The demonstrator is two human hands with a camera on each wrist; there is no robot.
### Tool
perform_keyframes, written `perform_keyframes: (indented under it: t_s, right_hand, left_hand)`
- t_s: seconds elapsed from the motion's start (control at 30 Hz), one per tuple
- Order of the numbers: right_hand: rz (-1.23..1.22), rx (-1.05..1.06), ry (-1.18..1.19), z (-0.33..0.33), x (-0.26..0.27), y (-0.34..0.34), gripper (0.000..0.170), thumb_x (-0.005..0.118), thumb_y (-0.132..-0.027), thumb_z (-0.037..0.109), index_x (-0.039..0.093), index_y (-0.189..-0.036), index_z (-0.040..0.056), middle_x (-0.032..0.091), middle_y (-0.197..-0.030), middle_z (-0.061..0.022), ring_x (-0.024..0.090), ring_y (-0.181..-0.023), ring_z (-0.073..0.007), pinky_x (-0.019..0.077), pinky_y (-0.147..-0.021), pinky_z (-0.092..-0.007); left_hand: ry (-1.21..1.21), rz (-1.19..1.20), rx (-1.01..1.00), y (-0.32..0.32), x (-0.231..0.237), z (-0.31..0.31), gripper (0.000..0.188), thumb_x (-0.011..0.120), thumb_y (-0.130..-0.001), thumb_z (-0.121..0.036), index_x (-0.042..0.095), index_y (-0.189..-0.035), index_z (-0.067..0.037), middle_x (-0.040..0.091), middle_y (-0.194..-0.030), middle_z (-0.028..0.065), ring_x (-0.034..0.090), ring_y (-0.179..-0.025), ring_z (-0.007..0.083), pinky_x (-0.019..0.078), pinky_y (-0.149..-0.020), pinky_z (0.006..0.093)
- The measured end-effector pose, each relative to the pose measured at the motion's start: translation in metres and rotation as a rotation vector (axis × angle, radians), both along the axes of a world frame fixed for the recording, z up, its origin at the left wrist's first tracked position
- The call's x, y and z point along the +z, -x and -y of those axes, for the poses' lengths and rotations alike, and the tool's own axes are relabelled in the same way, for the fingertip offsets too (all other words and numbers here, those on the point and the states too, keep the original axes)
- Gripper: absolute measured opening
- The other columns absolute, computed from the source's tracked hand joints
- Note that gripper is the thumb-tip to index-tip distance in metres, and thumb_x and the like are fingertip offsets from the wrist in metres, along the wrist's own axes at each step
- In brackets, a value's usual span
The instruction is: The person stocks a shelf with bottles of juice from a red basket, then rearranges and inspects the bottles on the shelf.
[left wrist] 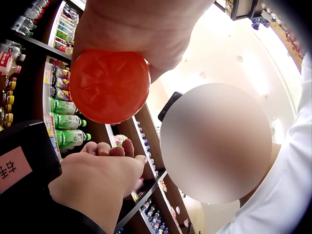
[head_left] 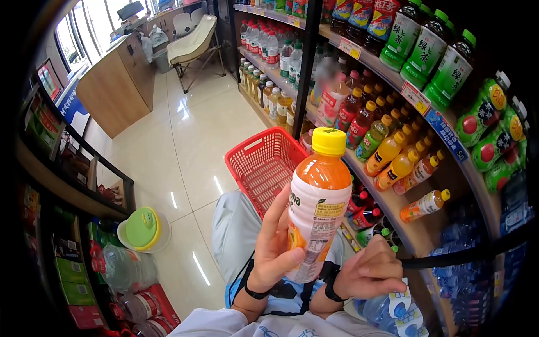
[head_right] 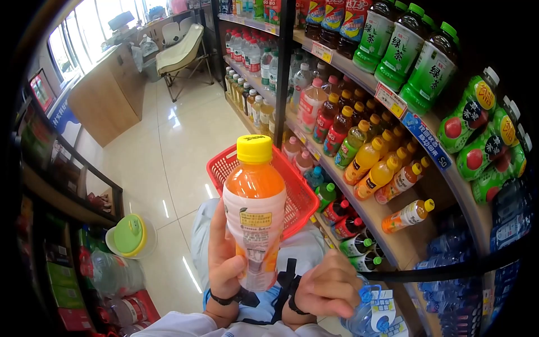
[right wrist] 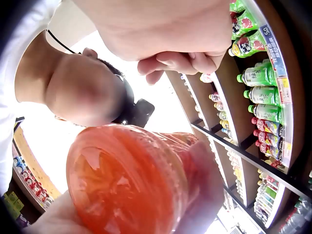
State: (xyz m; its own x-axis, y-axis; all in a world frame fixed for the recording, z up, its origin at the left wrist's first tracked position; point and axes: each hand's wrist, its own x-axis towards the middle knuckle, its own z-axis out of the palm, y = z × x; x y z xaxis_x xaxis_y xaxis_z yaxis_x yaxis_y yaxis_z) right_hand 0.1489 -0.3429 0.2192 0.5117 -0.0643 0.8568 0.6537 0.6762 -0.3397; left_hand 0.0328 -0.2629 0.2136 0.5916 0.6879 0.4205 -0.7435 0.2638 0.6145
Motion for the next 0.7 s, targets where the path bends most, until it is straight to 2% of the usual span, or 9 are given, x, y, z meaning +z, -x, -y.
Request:
perform_keyframes:
  t_s: [0.1,0.17,0.3,0.37,0.4,0.43,0.5,0.57,0.7]
  right_hand:
    - [-0.025,-0.059,0.123,-0.002,0.001,0.001,0.059,0.027,-0.111,0.047,0.046,-0.067,0.0128,0.031,-0.05,0.0048,0.026,-0.043,-0.0087,0.0216,-0.052,-0.0275]
    - [-0.034,-0.074,0.097,-0.003,0.003,-0.001,0.061,0.033,-0.11,0.046,0.053,-0.067,0.008,0.044,-0.045,0.003,0.036,-0.036,-0.0102,0.0221,-0.041,-0.0281]
    - [-0.013,-0.066,0.155,-0.001,0.005,-0.002,0.056,0.035,-0.111,0.043,0.055,-0.073,0.0063,0.05,-0.047,0.0012,0.041,-0.039,-0.0105,0.0265,-0.043,-0.0272]
    - [-0.041,-0.058,0.153,-0.003,0.007,0.002,0.038,0.046,-0.109,0.034,0.056,-0.088,0.0034,0.056,-0.053,-0.0019,0.049,-0.046,-0.0122,0.0331,-0.049,-0.0259]
    - [-0.04,-0.058,0.153,-0.005,0.006,0.002,0.038,0.046,-0.109,0.034,0.056,-0.088,0.0034,0.056,-0.053,-0.0019,0.049,-0.046,-0.0122,0.0331,-0.049,-0.0259]
    - [-0.05,-0.092,0.136,-0.008,0.006,0.003,0.021,0.055,-0.104,0.023,0.055,-0.099,0.0028,0.06,-0.061,-0.005,0.054,-0.052,-0.0142,0.0377,-0.053,-0.0268]
    - [-0.058,-0.125,0.12,-0.014,0.006,0.006,0.017,0.063,-0.1,0.013,0.054,-0.109,0.0021,0.064,-0.068,-0.0082,0.059,-0.058,-0.0162,0.0423,-0.057,-0.0278]
    - [-0.166,-0.228,0.072,-0.022,0.007,0.011,0.045,0.07,-0.087,-0.006,0.047,-0.125,0.0041,0.068,-0.083,-0.0144,0.064,-0.066,-0.0202,0.0482,-0.063,-0.0311]
    - [-0.239,-0.252,0.087,-0.015,0.001,0.015,0.066,0.072,-0.08,-0.013,0.042,-0.135,0.0074,0.068,-0.092,-0.0166,0.065,-0.064,-0.0205,0.0502,-0.063,-0.0317]
  left_hand:
    - [0.002,0.003,0.004,0.0,0.001,0.0,0.096,0.068,-0.088,-0.011,0.007,-0.162,-0.003,0.026,-0.162,0.0243,0.03,-0.15,0.0319,0.0245,-0.121,0.0447]
    - [0.004,0.003,0.007,0.001,0.0,0.0,0.096,0.069,-0.088,-0.011,0.007,-0.162,-0.003,0.026,-0.162,0.0244,0.03,-0.15,0.032,0.0247,-0.121,0.0449]
    - [0.009,0.005,0.016,0.002,0.0,0.0,0.096,0.068,-0.089,-0.011,0.007,-0.162,-0.003,0.027,-0.162,0.0247,0.03,-0.15,0.0324,0.0246,-0.121,0.0452]
    - [0.009,0.004,0.019,0.001,0.002,0.001,0.096,0.068,-0.089,-0.011,0.007,-0.162,-0.003,0.027,-0.162,0.0248,0.03,-0.15,0.0325,0.0246,-0.121,0.0452]
    - [0.033,-0.08,0.079,0.0,0.004,0.003,0.099,0.07,-0.084,-0.018,0.01,-0.162,-0.006,0.029,-0.161,0.0226,0.037,-0.146,0.0347,0.0318,-0.118,0.0465]
    - [0.058,-0.163,0.14,0.0,0.005,0.004,0.103,0.071,-0.078,-0.024,0.013,-0.163,-0.009,0.031,-0.161,0.0205,0.043,-0.143,0.037,0.0389,-0.115,0.0477]
    - [0.055,-0.161,0.138,0.0,0.005,0.003,0.103,0.071,-0.078,-0.024,0.013,-0.163,-0.009,0.031,-0.161,0.0206,0.043,-0.143,0.0372,0.0392,-0.115,0.0477]
    - [0.053,-0.16,0.137,0.0,0.005,0.003,0.103,0.071,-0.078,-0.024,0.013,-0.162,-0.009,0.031,-0.161,0.0208,0.043,-0.142,0.0374,0.0394,-0.114,0.0477]
    - [0.054,-0.16,0.151,0.001,0.006,0.002,0.103,0.071,-0.078,-0.024,0.012,-0.162,-0.008,0.031,-0.16,0.0215,0.043,-0.142,0.0376,0.0393,-0.115,0.0483]
